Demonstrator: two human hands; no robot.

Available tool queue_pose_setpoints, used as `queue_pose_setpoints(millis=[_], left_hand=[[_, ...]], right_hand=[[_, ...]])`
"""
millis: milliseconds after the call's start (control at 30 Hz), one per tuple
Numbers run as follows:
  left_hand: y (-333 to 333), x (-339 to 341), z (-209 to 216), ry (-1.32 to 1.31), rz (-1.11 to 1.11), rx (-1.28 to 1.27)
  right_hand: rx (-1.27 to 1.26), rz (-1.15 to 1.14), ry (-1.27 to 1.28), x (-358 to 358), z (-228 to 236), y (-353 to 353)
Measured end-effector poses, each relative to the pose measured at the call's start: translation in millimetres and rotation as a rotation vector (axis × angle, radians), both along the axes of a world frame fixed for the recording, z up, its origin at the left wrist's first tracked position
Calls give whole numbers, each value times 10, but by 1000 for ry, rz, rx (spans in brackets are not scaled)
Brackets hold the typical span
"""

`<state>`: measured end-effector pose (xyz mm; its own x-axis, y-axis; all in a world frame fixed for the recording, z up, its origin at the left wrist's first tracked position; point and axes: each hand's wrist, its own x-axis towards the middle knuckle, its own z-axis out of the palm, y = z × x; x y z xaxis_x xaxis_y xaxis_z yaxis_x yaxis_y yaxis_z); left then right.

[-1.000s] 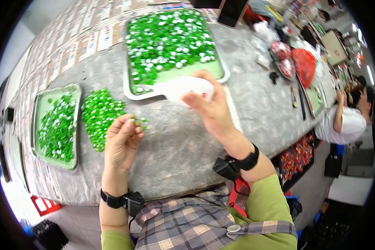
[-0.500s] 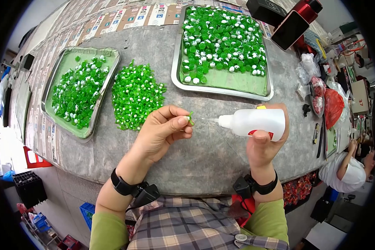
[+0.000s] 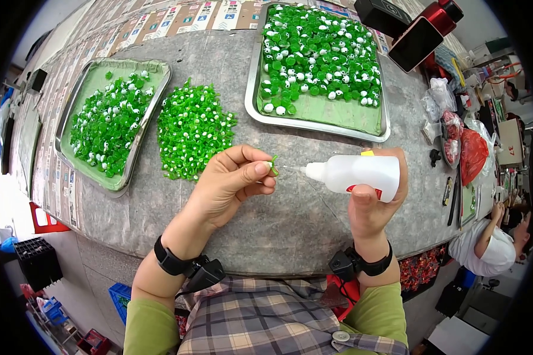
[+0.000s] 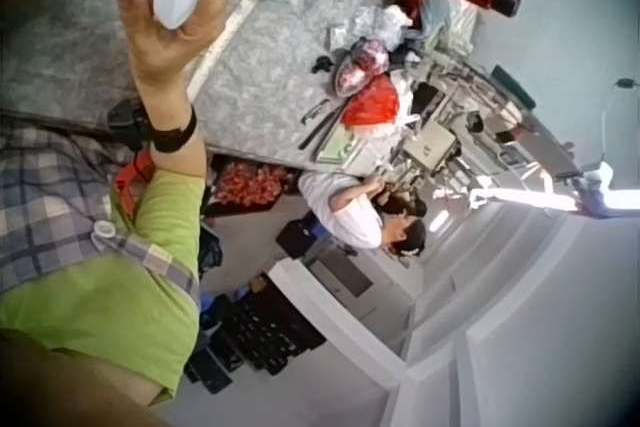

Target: The person assembles toy figures by applying glue from a bottle onto green plastic pieces, attaching white head components to them by hand, and placing the finished figures onto a tray.

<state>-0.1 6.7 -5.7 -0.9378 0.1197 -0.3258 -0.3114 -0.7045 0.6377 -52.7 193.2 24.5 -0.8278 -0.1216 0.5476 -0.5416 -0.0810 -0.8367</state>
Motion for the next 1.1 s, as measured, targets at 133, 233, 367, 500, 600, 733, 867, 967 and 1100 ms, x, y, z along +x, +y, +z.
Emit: queue_pose_setpoints(millis=[133, 233, 367, 500, 600, 733, 867, 967, 1100], left_hand=[[0, -3, 6, -6, -2, -2], [-2, -6, 9, 4, -10, -17], [-1, -4, 7, -16, -1, -16], [-6, -6, 6, -7, -12, -17], [-6, -5, 8, -9, -15, -14], [-14, -2, 10, -12, -19, -11], [9, -4, 18, 28, 62, -129], [12, 4, 21, 64, 135, -192], [21, -5, 32, 76, 145, -209]], right_hand=[[46, 20, -12, -3, 10, 11], [46, 12, -20, 5, 7, 8], [-4, -14, -18, -25, -22, 28], [5, -38, -34, -27, -18, 15], [63, -33, 23, -46, -30, 35], [0, -48, -53, -17, -13, 19], [-60, -60, -102, 15, 35, 9], [55, -30, -57, -14, -13, 58], [17, -16, -62, -21, 1, 29]])
